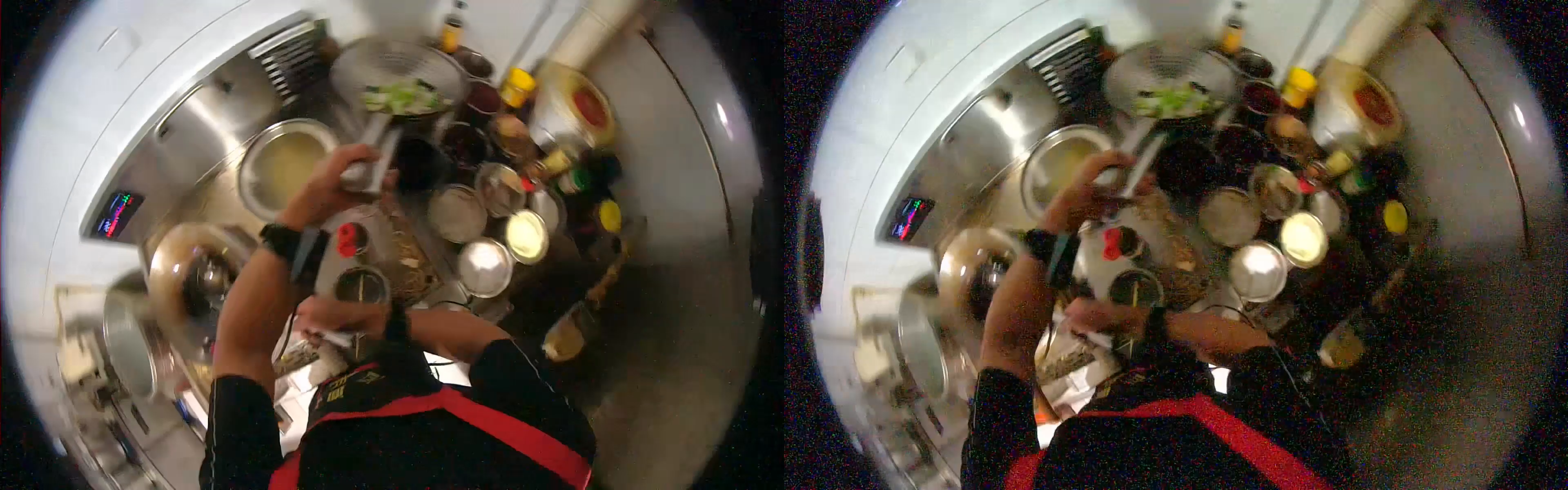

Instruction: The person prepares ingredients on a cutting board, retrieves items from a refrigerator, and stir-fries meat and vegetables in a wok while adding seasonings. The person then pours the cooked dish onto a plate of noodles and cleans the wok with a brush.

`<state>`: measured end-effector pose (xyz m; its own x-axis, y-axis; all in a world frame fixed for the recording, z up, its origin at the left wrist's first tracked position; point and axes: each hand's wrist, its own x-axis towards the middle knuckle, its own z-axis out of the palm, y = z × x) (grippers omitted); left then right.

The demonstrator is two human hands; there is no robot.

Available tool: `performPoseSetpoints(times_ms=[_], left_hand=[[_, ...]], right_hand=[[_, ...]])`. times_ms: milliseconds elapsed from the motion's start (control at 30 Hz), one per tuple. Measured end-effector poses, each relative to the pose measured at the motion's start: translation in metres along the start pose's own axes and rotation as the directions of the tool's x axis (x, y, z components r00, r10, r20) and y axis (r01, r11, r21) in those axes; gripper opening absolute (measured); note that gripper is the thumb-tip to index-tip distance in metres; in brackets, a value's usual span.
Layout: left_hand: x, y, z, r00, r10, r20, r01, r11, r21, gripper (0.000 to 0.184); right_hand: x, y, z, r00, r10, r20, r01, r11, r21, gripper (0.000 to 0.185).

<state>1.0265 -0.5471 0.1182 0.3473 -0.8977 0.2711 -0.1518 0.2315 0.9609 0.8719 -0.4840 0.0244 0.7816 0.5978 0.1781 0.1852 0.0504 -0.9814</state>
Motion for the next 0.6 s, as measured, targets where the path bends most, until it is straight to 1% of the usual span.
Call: performPoseSetpoints(times_ms=[33, 67, 100, 133, 167, 200, 233, 267, 300, 333, 367, 400, 433, 467, 500, 533, 567, 600], left_hand=[[-0.002, 0.014, 0.003, 0.949, -0.3, 0.095, 0.31, 0.838, -0.449, 0.037], [-0.002, 0.019, 0.001, 0.946, -0.295, 0.131, 0.322, 0.834, -0.449, 0.037], [0.001, 0.02, 0.0, 0.92, -0.355, 0.169, 0.387, 0.748, -0.539, 0.036], [0.001, 0.021, -0.004, 0.887, -0.413, 0.205, 0.444, 0.646, -0.621, 0.036], [0.002, 0.02, -0.01, 0.883, -0.413, 0.222, 0.455, 0.639, -0.621, 0.036], [0.004, 0.017, -0.017, 0.807, -0.56, 0.186, 0.533, 0.557, -0.637, 0.04], [0.004, 0.017, -0.022, 0.708, -0.689, 0.153, 0.595, 0.466, -0.654, 0.05], [-0.011, 0.03, -0.022, 0.935, -0.353, 0.02, 0.354, 0.932, -0.081, 0.055], [-0.019, 0.02, -0.034, 0.81, -0.586, 0.036, 0.51, 0.672, -0.536, 0.056], [-0.032, 0.025, -0.046, 0.751, -0.659, -0.043, 0.565, 0.675, -0.475, 0.054], [-0.043, 0.036, -0.052, 0.685, -0.717, -0.13, 0.619, 0.667, -0.415, 0.051], [-0.05, 0.049, -0.049, 0.682, -0.691, -0.239, 0.623, 0.721, -0.305, 0.046], [-0.056, 0.062, -0.047, 0.68, -0.648, -0.343, 0.626, 0.757, -0.187, 0.042], [-0.063, 0.069, -0.054, 0.686, -0.657, -0.311, 0.688, 0.725, -0.015, 0.036], [-0.067, 0.075, -0.062, 0.693, -0.665, -0.278, 0.717, 0.678, 0.165, 0.03], [-0.066, 0.089, -0.057, 0.675, -0.689, -0.264, 0.738, 0.629, 0.244, 0.024], [-0.061, 0.105, -0.048, 0.656, -0.71, -0.256, 0.75, 0.576, 0.324, 0.019], [-0.057, 0.122, -0.037, 0.656, -0.711, -0.252, 0.749, 0.574, 0.33, 0.019]], right_hand=[[-0.002, -0.017, 0.003, 0.993, -0.091, -0.071, 0.099, 0.988, 0.119, 0.042], [0.015, -0.003, 0.013, 0.954, 0.258, 0.155, -0.244, 0.964, -0.103, 0.041], [0.022, 0.032, 0.032, 0.933, 0.342, 0.115, -0.356, 0.924, 0.136, 0.041], [0.024, 0.056, 0.047, 0.899, 0.425, 0.105, -0.432, 0.821, 0.373, 0.042], [0.015, 0.05, 0.04, 0.898, 0.43, 0.091, -0.431, 0.818, 0.382, 0.042], [-0.003, 0.03, 0.025, 0.895, 0.443, 0.052, -0.441, 0.861, 0.254, 0.043], [-0.024, 0.003, 0.008, 0.891, 0.453, 0.013, -0.451, 0.884, 0.119, 0.043], [-0.049, -0.036, -0.028, 0.932, 0.361, -0.033, -0.362, 0.927, -0.101, 0.044], [-0.079, -0.076, -0.073, 0.966, 0.254, -0.051, -0.257, 0.912, -0.32, 0.044], [-0.105, -0.098, -0.109, 0.856, 0.496, -0.147, -0.517, 0.812, -0.27, 0.044], [-0.135, -0.126, -0.148, 0.715, 0.565, -0.412, -0.665, 0.732, -0.15, 0.041], [-0.161, -0.131, -0.184, 0.479, 0.66, -0.579, -0.811, 0.585, -0.004, 0.036], [-0.189, -0.115, -0.208, 0.269, 0.393, -0.879, -0.85, 0.526, -0.025, 0.03], [-0.214, -0.095, -0.235, 0.161, 0.198, -0.967, -0.936, 0.343, -0.085, 0.027], [-0.235, -0.078, -0.253, 0.16, 0.172, -0.972, -0.956, 0.274, -0.108, 0.026], [-0.249, -0.063, -0.266, 0.159, 0.142, -0.977, -0.97, 0.206, -0.128, 0.025], [-0.255, -0.046, -0.281, 0.153, 0.136, -0.979, -0.97, 0.209, -0.123, 0.025], [-0.261, -0.03, -0.292, 0.226, 0.176, -0.958, -0.95, 0.255, -0.177, 0.025]])
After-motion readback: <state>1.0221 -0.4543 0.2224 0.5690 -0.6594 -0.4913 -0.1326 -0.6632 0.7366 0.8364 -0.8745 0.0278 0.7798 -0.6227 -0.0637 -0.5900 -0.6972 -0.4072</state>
